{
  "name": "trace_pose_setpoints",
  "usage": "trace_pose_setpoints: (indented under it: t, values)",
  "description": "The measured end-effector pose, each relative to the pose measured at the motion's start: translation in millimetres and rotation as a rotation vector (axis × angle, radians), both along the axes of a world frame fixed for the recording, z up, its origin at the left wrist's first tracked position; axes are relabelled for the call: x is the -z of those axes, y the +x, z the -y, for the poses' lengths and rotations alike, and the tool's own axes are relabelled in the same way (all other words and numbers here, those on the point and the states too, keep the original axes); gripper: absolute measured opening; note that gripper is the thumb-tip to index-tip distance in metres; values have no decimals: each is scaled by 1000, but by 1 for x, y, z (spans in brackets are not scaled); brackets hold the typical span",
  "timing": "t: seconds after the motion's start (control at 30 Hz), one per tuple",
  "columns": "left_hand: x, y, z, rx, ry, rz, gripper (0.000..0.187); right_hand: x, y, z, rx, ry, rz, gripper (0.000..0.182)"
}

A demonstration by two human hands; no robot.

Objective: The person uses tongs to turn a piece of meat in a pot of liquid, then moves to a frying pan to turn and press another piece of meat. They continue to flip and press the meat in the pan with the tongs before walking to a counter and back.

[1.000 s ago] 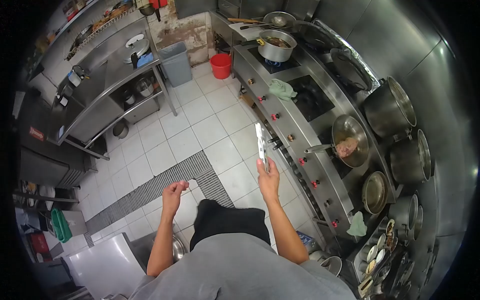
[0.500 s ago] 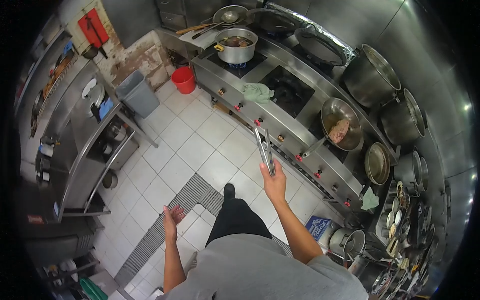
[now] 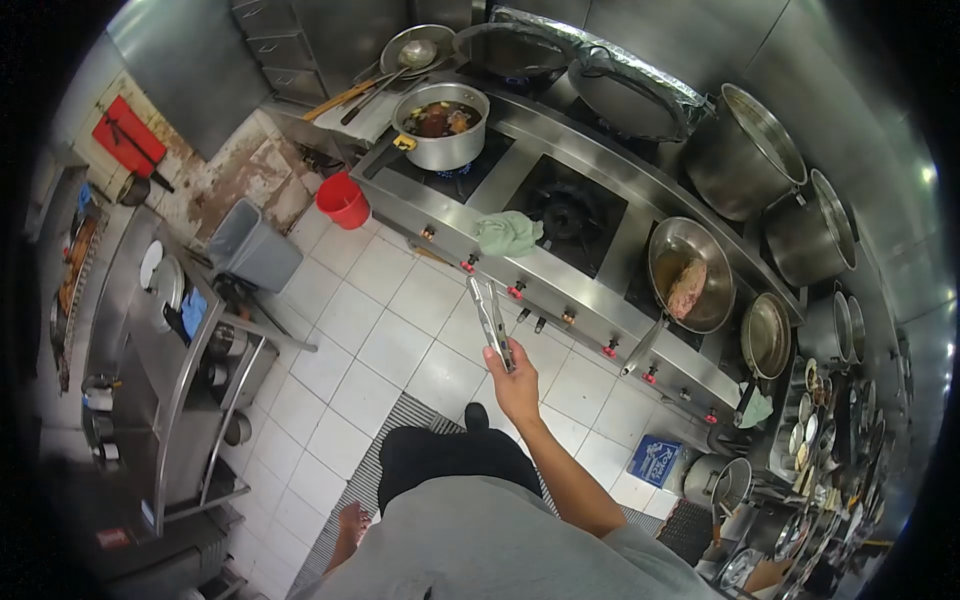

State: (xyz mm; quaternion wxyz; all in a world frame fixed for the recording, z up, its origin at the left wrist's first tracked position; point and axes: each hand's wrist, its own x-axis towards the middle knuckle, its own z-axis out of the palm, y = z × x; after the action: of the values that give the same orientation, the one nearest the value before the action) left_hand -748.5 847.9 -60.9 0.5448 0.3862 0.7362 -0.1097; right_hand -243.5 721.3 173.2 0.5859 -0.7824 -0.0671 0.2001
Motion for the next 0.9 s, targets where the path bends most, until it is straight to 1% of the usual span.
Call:
trace_pose_setpoints:
  t: [0.07,0.1,0.17,0.23,0.3,0.37,0.43,0.5,0.57,0.63,0.7,0.77,0.8,0.83,0.87,0.9]
  values:
    - [13,15,-25,195,-28,95,37,2,1,-14,24,-6,-28,51]
    - [23,27,-43,212,-29,97,37,8,1,-17,58,-16,-22,51]
    - [35,56,-88,540,-73,244,35,10,1,-25,117,-26,-18,51]
    - [30,97,-139,501,-76,241,34,3,-1,-33,192,-70,36,51]
    - [35,131,-198,496,60,346,33,7,-2,-37,242,-90,39,53]
    - [35,175,-260,543,130,393,31,15,-2,-42,365,-95,23,54]
    - [39,210,-310,492,304,452,31,7,-4,-50,389,-147,11,56]
    - [26,244,-351,466,361,502,30,2,-9,-58,501,-107,7,58]
    - [11,270,-382,524,346,484,28,1,-14,-60,531,-123,-1,59]
    - [14,284,-405,551,346,486,27,10,-21,-60,585,-190,150,51]
    - [21,294,-409,572,347,493,26,15,-31,-56,620,-173,132,51]
    - [25,297,-406,608,265,443,22,22,-41,-51,651,-188,116,51]
    - [20,299,-397,629,250,437,24,29,-44,-48,673,-197,110,51]
    - [17,298,-386,649,235,429,26,27,-45,-49,676,-197,106,51]
    - [13,298,-381,714,177,397,26,25,-47,-49,677,-229,88,52]
    - [9,297,-373,716,176,393,26,20,-47,-50,677,-261,70,53]
